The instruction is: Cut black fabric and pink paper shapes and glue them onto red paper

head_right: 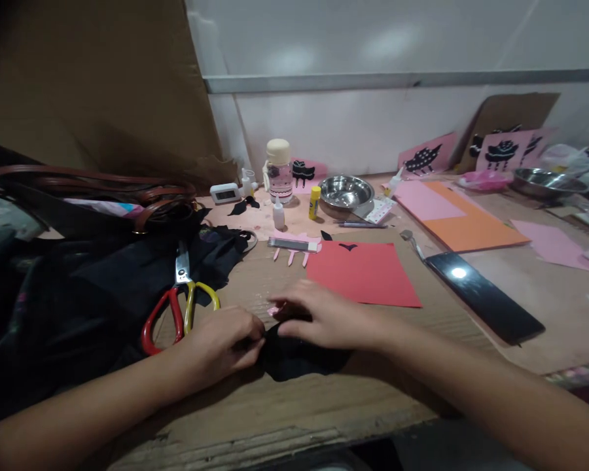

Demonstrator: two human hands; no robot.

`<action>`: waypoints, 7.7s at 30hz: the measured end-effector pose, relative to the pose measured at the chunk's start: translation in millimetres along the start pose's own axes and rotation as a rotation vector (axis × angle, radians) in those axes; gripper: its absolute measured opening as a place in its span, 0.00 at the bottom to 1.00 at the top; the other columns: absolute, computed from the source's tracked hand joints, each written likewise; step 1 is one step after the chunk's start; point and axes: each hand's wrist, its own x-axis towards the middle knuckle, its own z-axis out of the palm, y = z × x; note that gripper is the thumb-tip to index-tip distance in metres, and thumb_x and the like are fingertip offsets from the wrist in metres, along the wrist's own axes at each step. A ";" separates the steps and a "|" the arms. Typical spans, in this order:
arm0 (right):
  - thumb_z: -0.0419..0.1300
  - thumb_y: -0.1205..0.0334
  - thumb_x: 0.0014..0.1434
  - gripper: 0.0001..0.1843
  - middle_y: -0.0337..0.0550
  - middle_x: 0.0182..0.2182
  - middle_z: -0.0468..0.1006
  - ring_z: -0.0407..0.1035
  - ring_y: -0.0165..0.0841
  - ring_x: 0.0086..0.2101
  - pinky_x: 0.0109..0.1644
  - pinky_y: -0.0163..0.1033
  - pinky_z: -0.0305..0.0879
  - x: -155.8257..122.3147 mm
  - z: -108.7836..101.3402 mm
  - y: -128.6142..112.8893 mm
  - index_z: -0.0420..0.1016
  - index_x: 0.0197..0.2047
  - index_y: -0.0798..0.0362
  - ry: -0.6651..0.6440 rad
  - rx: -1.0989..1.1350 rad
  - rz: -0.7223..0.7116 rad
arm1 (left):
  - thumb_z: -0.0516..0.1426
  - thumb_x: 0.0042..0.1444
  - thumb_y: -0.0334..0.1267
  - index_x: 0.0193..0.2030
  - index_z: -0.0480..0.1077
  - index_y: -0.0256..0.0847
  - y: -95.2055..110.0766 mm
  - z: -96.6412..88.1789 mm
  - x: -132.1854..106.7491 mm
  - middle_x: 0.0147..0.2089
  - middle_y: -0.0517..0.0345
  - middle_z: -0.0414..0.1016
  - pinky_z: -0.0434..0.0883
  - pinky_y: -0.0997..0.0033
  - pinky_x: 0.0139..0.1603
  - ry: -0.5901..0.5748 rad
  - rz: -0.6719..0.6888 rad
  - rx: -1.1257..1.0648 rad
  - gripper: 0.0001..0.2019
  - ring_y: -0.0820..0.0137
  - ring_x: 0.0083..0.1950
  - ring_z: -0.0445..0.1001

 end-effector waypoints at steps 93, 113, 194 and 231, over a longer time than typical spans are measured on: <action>0.51 0.66 0.74 0.08 0.42 0.33 0.76 0.70 0.33 0.31 0.32 0.38 0.59 10.6 12.5 47.3 0.71 0.47 0.53 0.132 -0.519 -0.307 | 0.50 0.56 0.21 0.61 0.62 0.43 1.1 -8.3 -11.0 0.35 0.61 0.73 0.61 0.64 0.35 -0.146 -0.118 0.106 0.26 0.65 0.35 0.70; 0.61 0.70 0.64 0.06 0.49 0.50 0.82 0.69 0.42 0.55 0.65 0.52 0.58 5.8 0.7 34.7 0.73 0.44 0.52 0.159 -0.476 -0.411 | 0.53 0.52 0.21 0.42 0.66 0.44 4.5 -10.9 -9.5 0.34 0.62 0.70 0.61 0.62 0.36 -0.243 -0.167 0.102 0.15 0.66 0.33 0.67; 0.72 0.47 0.56 0.19 0.47 0.32 0.84 0.76 0.33 0.28 0.29 0.33 0.70 6.6 25.3 1.1 0.82 0.40 0.55 0.194 0.752 0.236 | 0.66 0.55 0.45 0.48 0.80 0.42 -3.0 -26.0 40.8 0.50 0.52 0.83 0.70 0.57 0.58 0.327 -0.430 -0.814 0.16 0.61 0.50 0.79; 0.73 0.49 0.54 0.19 0.45 0.34 0.83 0.75 0.35 0.30 0.32 0.36 0.69 6.2 36.5 7.8 0.81 0.40 0.55 0.338 0.584 0.261 | 0.64 0.56 0.50 0.37 0.80 0.39 12.1 -14.6 37.2 0.39 0.52 0.84 0.73 0.61 0.46 0.273 -0.462 -0.528 0.15 0.59 0.43 0.80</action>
